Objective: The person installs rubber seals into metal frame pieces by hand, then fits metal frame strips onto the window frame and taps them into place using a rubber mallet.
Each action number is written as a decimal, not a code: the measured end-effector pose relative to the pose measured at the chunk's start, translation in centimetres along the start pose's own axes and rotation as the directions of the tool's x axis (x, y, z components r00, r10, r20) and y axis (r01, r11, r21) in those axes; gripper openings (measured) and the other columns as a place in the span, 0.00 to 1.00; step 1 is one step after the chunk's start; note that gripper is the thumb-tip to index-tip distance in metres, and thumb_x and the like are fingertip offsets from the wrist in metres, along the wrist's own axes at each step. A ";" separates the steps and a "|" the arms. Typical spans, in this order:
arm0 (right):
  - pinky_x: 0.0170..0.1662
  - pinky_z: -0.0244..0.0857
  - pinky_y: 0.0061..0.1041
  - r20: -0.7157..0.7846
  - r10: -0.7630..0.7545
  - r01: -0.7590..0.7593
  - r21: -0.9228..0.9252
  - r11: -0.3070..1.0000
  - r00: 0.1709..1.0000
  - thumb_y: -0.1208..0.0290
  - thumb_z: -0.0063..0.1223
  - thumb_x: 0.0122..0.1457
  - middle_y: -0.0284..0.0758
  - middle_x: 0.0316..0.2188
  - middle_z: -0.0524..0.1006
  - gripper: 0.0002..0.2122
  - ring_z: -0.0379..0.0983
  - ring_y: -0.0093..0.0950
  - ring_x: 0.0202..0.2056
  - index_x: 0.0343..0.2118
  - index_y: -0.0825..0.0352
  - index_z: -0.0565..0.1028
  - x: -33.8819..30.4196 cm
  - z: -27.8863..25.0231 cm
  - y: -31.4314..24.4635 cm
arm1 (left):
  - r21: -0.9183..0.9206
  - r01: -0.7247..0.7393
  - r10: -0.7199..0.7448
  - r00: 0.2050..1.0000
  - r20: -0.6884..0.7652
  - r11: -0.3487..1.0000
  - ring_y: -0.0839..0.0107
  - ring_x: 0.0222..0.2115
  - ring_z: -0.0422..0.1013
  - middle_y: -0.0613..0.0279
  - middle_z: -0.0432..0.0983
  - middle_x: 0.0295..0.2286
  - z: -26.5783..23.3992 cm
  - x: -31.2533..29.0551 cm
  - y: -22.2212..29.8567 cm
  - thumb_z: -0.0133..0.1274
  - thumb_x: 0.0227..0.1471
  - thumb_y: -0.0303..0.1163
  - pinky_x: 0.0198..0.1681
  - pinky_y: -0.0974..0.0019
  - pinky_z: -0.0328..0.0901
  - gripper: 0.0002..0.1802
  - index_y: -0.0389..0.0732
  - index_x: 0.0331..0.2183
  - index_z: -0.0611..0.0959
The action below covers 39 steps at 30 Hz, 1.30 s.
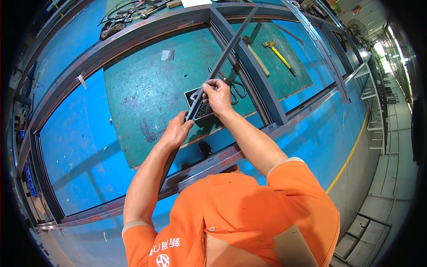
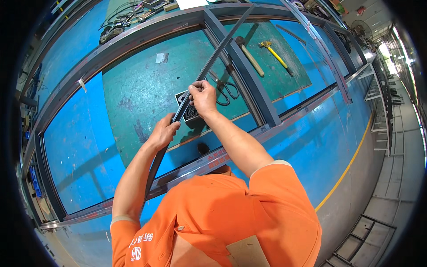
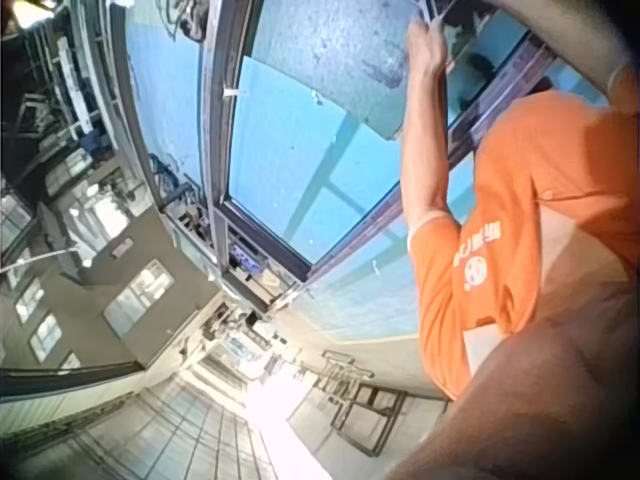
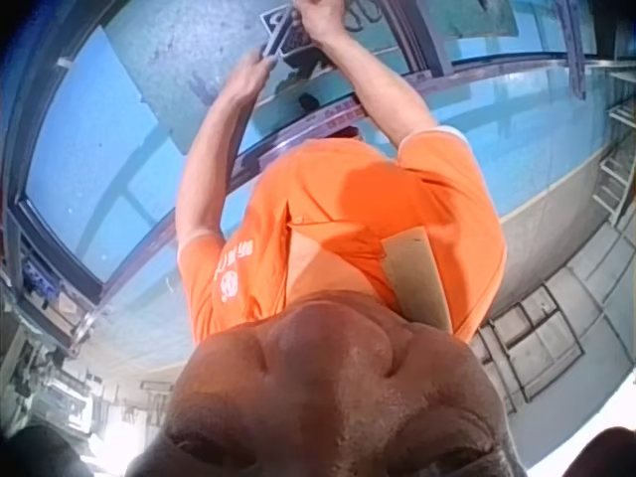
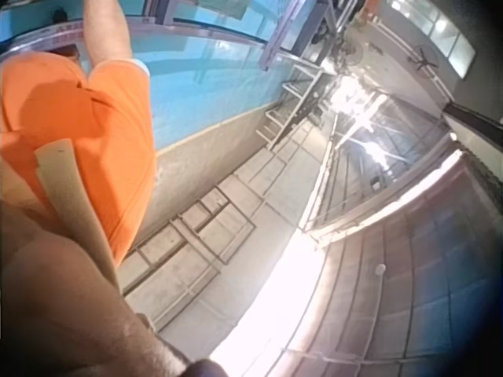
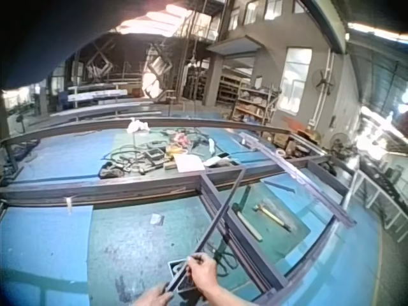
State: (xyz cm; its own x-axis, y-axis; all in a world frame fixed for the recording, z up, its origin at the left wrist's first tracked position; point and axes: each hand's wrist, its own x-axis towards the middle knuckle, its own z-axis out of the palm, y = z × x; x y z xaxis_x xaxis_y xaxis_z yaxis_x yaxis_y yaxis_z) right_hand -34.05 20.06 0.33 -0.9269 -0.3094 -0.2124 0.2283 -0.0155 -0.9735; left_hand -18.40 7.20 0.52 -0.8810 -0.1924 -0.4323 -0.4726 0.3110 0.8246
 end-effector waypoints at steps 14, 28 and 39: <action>0.31 0.69 0.26 -0.011 -0.662 0.543 -0.562 0.624 0.749 0.71 0.57 0.58 0.36 0.29 0.77 0.12 0.72 0.26 0.26 0.43 0.71 0.76 2.7 -1.5 3.8 | 0.241 0.055 -0.052 0.998 -0.018 0.969 0.44 0.38 0.77 0.42 0.81 0.38 -1.2 -10.5 -3.0 0.45 0.65 0.44 0.44 0.48 0.68 0.27 0.31 0.54 0.74; 0.37 0.71 0.30 -0.137 -0.363 0.276 -0.424 0.862 0.922 0.71 0.49 0.62 0.42 0.34 0.78 0.20 0.75 0.33 0.28 0.55 0.76 0.67 0.3 -0.7 5.8 | 0.632 -0.002 0.136 0.977 -0.164 0.775 0.52 0.19 0.75 0.48 0.80 0.26 0.7 -11.1 -2.3 0.50 0.63 0.37 0.22 0.56 0.68 0.14 0.34 0.35 0.76; 0.37 0.69 0.31 -0.068 -0.405 0.296 -0.574 0.764 0.912 0.70 0.45 0.64 0.45 0.31 0.80 0.19 0.76 0.35 0.29 0.52 0.80 0.69 -0.3 -0.6 5.4 | 0.638 0.012 0.158 0.965 -0.210 0.770 0.49 0.18 0.74 0.48 0.78 0.24 1.0 -10.9 -2.2 0.50 0.63 0.36 0.22 0.55 0.67 0.12 0.35 0.36 0.75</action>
State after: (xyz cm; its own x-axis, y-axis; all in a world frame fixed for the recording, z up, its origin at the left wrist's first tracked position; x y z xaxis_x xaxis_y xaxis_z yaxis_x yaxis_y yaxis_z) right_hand -32.71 20.67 -4.96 -0.9580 -0.2108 0.1943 -0.2708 0.4424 -0.8550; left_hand -7.74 9.56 3.06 -0.9197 -0.3318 -0.2099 -0.3903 0.8306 0.3971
